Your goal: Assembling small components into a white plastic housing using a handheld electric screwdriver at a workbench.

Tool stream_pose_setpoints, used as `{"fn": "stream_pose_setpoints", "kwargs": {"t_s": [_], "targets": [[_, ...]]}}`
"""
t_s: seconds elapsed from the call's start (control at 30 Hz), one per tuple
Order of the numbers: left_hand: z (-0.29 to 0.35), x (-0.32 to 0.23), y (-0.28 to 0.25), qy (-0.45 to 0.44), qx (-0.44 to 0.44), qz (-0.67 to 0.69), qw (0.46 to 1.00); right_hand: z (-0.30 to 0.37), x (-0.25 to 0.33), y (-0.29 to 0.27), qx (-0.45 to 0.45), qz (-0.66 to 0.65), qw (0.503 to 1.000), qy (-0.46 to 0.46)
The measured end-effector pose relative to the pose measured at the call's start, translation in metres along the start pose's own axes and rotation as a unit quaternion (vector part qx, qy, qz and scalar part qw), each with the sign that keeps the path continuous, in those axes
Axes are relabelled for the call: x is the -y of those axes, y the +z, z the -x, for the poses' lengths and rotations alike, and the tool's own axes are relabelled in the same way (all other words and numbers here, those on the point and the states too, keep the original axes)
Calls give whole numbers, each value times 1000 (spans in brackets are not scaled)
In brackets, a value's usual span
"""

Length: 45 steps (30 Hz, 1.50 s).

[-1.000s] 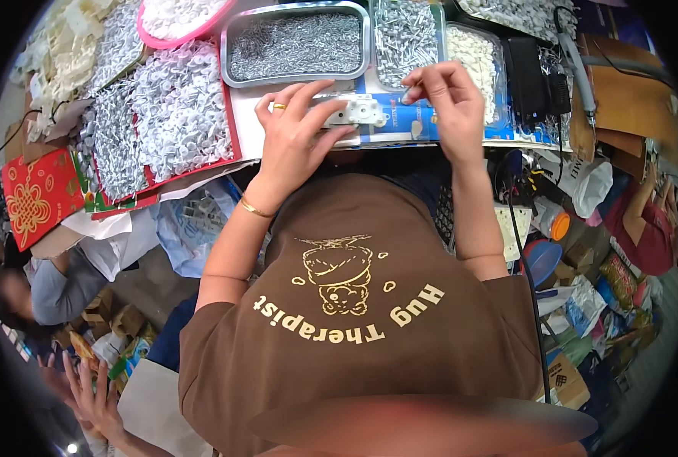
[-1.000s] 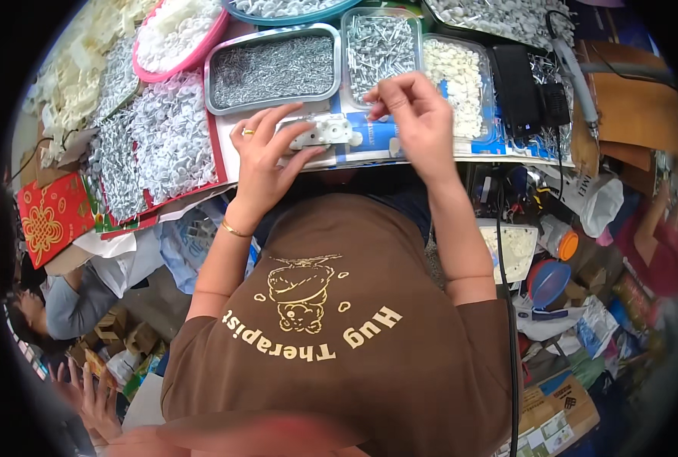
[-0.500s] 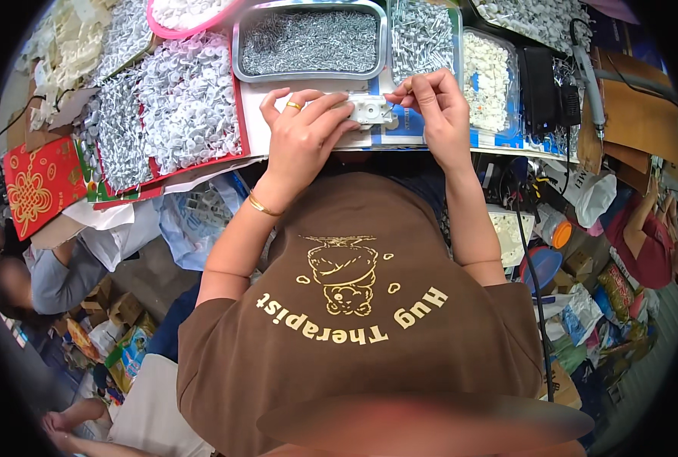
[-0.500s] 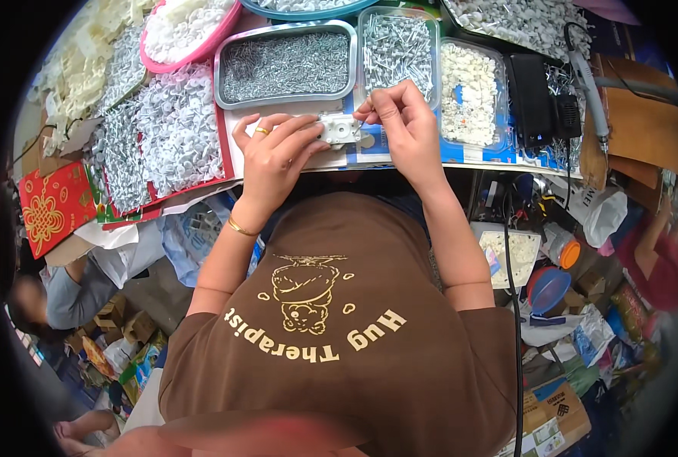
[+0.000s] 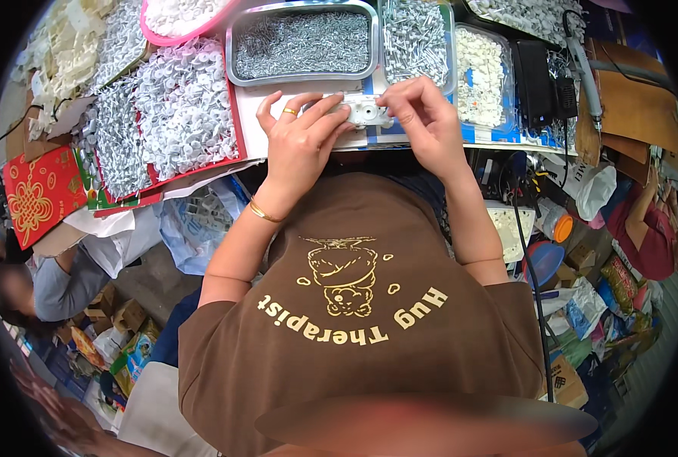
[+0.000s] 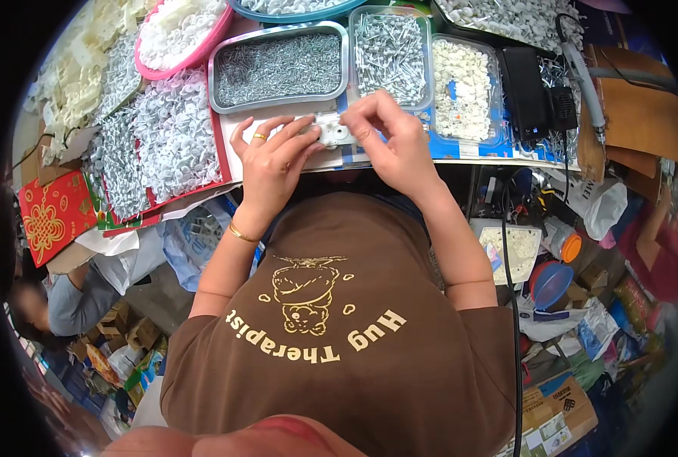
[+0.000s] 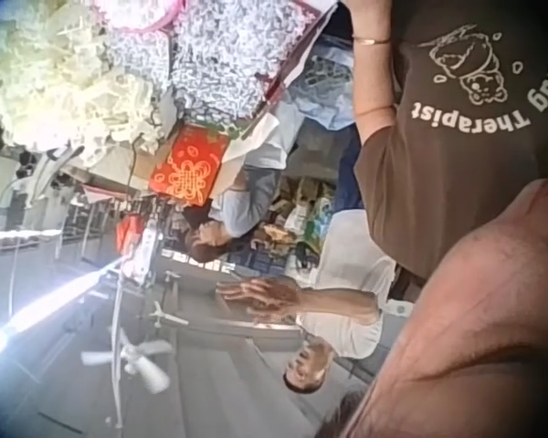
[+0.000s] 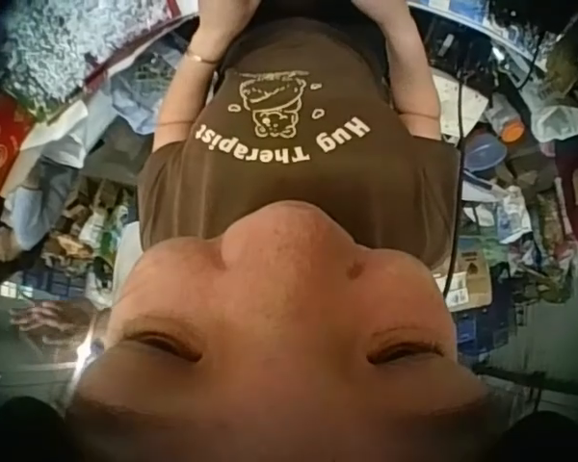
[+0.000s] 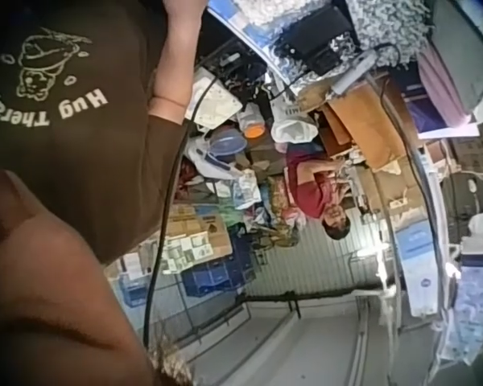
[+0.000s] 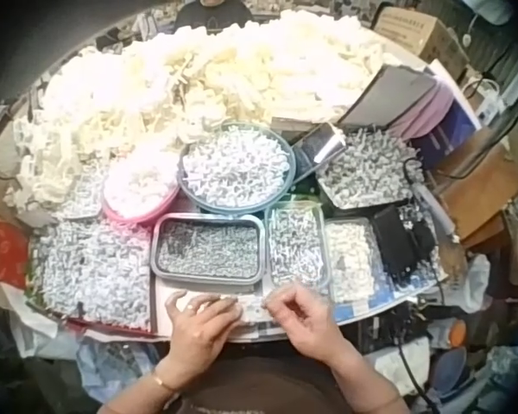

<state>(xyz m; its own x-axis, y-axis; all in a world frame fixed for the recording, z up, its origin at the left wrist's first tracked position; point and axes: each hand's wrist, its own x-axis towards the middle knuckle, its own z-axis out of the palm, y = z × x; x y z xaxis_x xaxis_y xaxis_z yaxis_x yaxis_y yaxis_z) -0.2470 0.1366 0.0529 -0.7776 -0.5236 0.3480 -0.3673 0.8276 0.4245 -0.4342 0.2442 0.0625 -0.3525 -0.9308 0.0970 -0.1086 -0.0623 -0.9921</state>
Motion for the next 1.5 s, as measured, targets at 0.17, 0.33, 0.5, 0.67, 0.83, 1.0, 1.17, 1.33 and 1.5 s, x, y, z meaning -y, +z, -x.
{"fn": "stream_pose_setpoints", "kwargs": {"t_s": [0.17,0.33,0.5,0.67,0.83,1.0,1.17,1.33,1.5], "targets": [[-7,-2,-2,14,-3,-6,1000,-9,12,-10,86,84,993,-11],[-8,-3,0,14,-4,-2,1000,-16,16,-17,130,190,973,-33],[-9,-2,1,10,2,4,1000,-14,11,-8,192,298,926,-132],[-8,2,2,12,-5,9,1000,-4,-2,7,183,381,894,-150],[-4,0,0,2,-6,16,1000,-49,-4,-36,-100,349,930,-64],[0,-2,0,-5,10,43,999,-58,-31,-27,-76,513,848,-109],[13,49,-35,-60,-51,16,997,-52,-22,-30,-132,399,907,-19],[25,154,-113,-203,-73,-345,913,-39,5,-37,-137,267,954,18],[27,196,-107,-213,-30,-283,935,-26,49,-14,-70,267,956,-103]]}}
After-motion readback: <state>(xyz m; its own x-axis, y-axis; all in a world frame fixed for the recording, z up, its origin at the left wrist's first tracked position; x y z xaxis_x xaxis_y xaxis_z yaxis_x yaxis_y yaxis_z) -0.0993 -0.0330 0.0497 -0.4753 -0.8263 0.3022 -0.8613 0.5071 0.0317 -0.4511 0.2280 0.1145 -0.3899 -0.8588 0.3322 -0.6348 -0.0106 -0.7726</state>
